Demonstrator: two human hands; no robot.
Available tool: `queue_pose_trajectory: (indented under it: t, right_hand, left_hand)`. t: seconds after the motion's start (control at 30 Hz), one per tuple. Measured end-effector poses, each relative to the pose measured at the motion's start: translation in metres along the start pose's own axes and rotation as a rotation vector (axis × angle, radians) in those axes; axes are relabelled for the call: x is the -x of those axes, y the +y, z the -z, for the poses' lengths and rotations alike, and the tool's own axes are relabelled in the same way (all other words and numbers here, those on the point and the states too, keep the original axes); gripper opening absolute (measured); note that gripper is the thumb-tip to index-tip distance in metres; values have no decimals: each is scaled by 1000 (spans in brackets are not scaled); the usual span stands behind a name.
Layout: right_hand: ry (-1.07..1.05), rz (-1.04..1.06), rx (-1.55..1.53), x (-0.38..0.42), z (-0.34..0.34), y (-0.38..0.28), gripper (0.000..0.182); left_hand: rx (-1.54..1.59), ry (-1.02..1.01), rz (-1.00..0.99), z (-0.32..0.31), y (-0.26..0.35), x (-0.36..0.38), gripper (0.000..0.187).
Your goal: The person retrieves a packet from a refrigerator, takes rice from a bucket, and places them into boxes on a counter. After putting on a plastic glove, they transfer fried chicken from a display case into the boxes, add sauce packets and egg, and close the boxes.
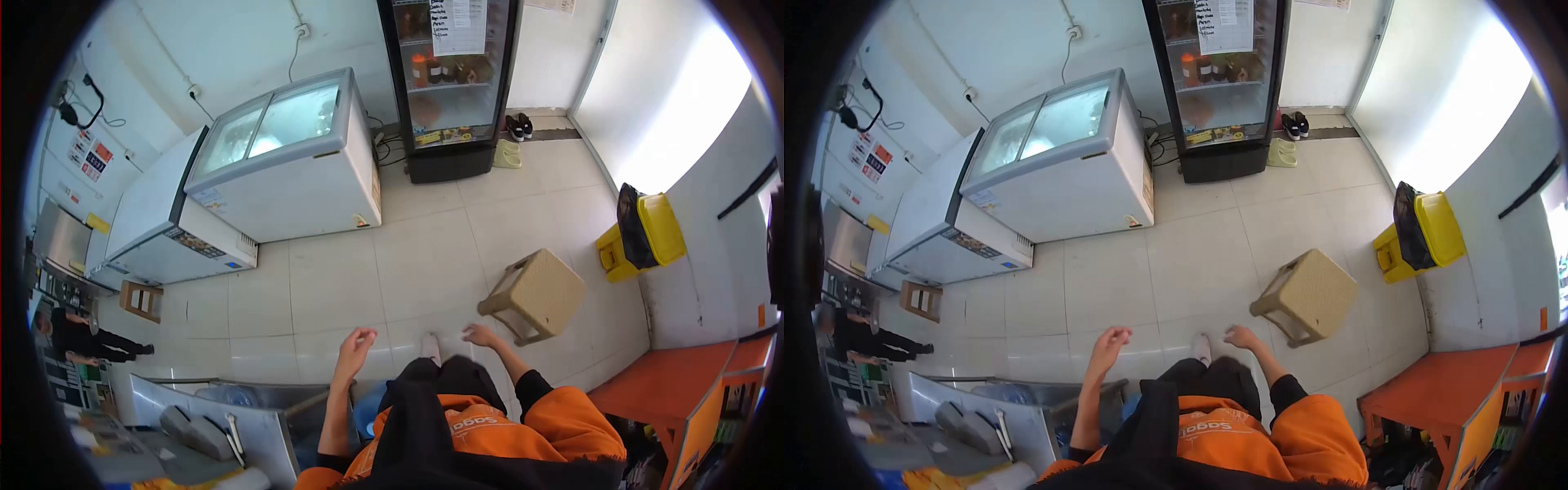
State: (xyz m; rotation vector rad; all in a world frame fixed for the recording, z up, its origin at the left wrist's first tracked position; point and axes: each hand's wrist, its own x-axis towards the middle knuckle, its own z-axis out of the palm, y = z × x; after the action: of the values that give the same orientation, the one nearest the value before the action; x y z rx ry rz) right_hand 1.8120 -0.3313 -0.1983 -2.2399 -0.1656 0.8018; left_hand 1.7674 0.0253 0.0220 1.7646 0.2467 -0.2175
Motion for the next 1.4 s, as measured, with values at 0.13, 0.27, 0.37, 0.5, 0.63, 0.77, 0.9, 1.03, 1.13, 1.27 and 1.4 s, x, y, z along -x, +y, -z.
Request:
queue_pose_trajectory:
  t: [0.13, 0.27, 0.37, 0.5, 0.63, 0.77, 0.9, 1.03, 1.13, 1.27, 1.4]
  right_hand:
    - [-44, -623, -293, -19, 31, 46, 39]
    - [-122, -934, -446, -47, 56, 81, 35]
    - [-171, -977, -465, -96, 93, 81, 33]
    - [-87, -748, -420, -204, 164, 68, 28]
    - [-154, -127, 405, -338, 234, 91, 23]
    - [376, -337, -267, -391, 389, -76, 26]
    - [368, -318, -575, -447, 444, -127, 29]
    - [189, -513, -722, -478, 416, -154, 33]
    - [171, -396, -588, -485, 399, -195, 48]
    - [375, -290, -194, -499, 377, -177, 62]
    - [553, -224, -115, -496, 352, -168, 75]
  left_hand:
    - [-87, -151, -98, 4, 76, -157, 24]
    - [-77, -226, -230, -12, 139, -334, 24]
    - [-17, -189, -319, -24, 199, -471, 27]
    - [47, 29, -501, -42, 272, -676, 38]
    - [-120, 411, -834, -56, 352, -831, 44]
    - [-138, 624, -898, -69, 391, -863, 44]
    - [-81, 416, -700, -52, 409, -858, 45]
    - [-65, 399, -707, -44, 403, -864, 41]
    - [-45, 337, -751, -39, 399, -854, 45]
    - [-164, 132, -787, -35, 377, -788, 42]
    - [-113, -262, -801, -32, 358, -721, 32]
